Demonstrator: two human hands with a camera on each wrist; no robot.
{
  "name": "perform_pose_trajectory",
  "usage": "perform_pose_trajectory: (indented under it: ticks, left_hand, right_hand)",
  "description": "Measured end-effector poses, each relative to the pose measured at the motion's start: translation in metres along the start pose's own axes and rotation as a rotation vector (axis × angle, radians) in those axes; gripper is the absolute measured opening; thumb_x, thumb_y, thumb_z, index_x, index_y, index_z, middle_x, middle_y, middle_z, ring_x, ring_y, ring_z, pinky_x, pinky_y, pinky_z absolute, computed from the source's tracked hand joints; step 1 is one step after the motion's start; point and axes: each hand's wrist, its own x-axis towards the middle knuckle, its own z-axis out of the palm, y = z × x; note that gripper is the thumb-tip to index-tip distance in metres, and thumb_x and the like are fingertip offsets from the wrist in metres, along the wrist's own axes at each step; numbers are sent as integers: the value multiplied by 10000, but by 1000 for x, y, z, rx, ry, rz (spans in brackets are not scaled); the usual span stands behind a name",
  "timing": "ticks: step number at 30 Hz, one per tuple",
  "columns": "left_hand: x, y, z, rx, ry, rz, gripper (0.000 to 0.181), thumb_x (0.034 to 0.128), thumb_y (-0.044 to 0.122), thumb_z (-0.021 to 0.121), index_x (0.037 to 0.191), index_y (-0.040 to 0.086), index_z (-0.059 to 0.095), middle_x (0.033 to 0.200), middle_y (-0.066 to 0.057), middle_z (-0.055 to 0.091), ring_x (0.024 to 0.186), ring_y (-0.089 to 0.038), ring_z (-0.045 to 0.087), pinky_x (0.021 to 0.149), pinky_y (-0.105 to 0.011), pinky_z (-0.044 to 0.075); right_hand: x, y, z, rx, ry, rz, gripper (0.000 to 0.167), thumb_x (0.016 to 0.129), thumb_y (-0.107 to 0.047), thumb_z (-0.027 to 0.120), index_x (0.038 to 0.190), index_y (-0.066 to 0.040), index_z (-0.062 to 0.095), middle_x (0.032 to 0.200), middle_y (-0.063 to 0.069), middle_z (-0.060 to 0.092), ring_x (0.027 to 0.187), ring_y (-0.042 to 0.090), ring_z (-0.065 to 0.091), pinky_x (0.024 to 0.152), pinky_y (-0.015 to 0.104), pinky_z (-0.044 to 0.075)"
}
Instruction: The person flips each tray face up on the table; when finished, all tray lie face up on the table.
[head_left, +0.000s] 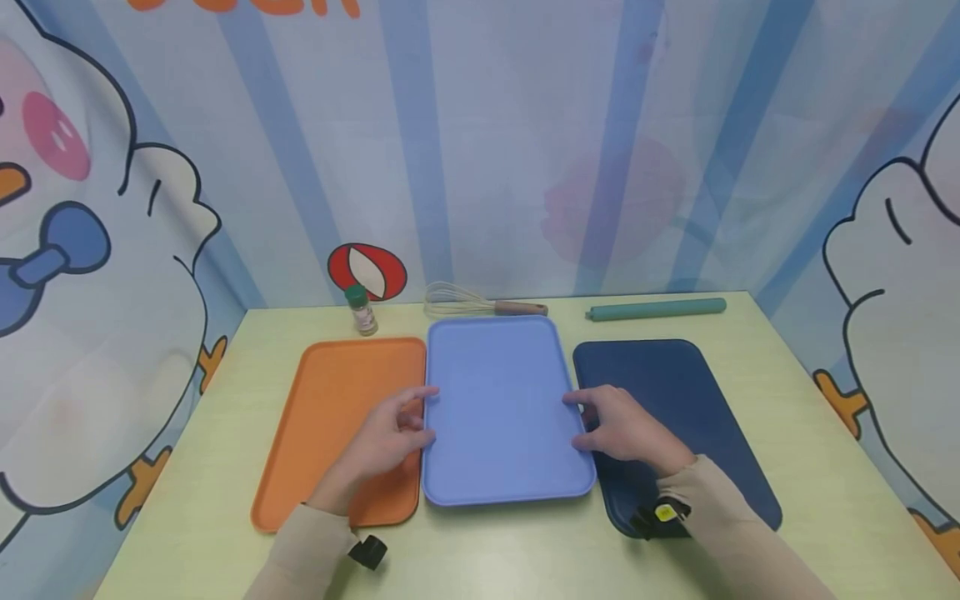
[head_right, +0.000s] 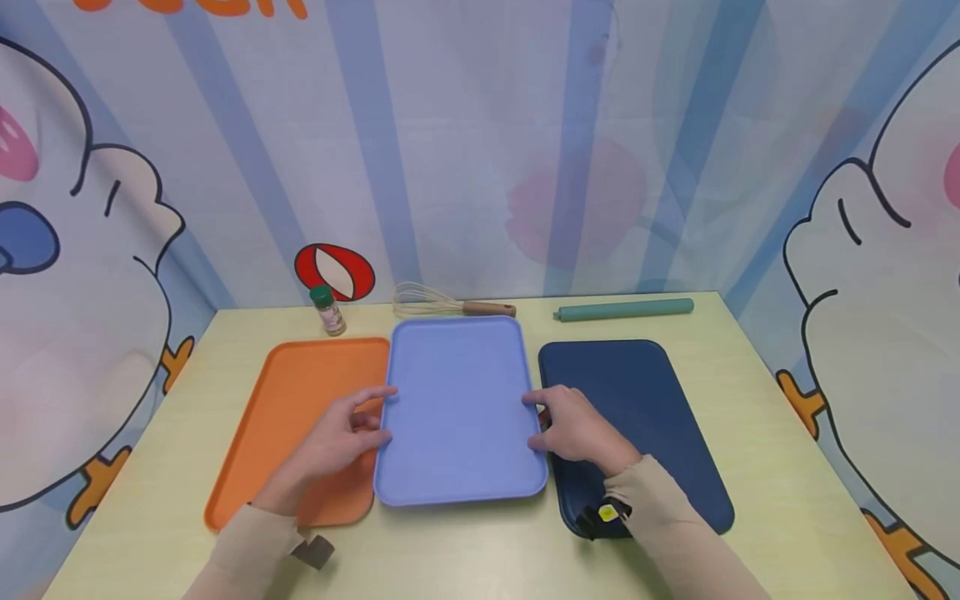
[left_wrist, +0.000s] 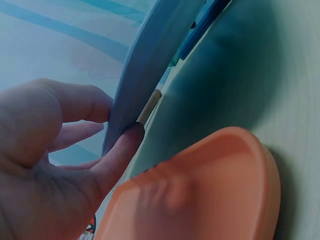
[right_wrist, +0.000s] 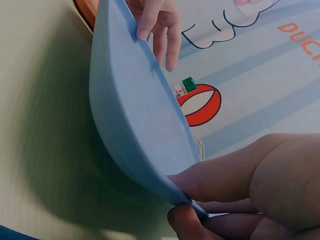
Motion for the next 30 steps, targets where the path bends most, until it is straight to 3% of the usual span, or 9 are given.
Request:
perform_pose_trajectory:
  ticks: [6, 16, 26, 30]
  left_hand:
    - [1, -1, 1, 21, -1, 12, 598, 912, -4, 759, 1467, 160, 612, 1357, -115, 593, 966, -226, 619, 687, -302, 551]
    - [1, -2, 4, 61, 5, 6, 565, 925, 23, 748, 1457, 173, 625, 1421, -98, 629, 1147, -275, 652, 937, -452, 593]
    - [1, 5, 6, 119, -3, 8, 591, 960, 70, 720, 1525, 145, 565, 1469, -117, 606, 1203, -313, 626, 989, -511, 574]
    - [1, 9, 7, 144, -6, 6, 621, 956, 85, 725, 1546, 137, 538, 1465, -122, 604, 1171, -303, 620, 946, -483, 583]
  right_hand:
    - [0, 1, 2, -16, -10, -4, 602, 836, -31, 841, 1392, 62, 631, 1041, 108, 729, 880, 186, 653, 696, 328, 554]
    - [2, -1, 5, -43, -13, 27, 589, 827, -16, 838, 1376, 66, 639, 1072, 128, 723, 889, 197, 647, 698, 335, 555]
    - [5, -1, 10, -62, -23, 54, 573, 834, 0, 828, 1371, 63, 641, 1066, 133, 716, 890, 199, 645, 707, 336, 563]
    - [5, -1, 11, -66, -19, 59, 560, 834, 5, 827, 1361, 63, 648, 1069, 141, 715, 901, 207, 653, 711, 339, 571]
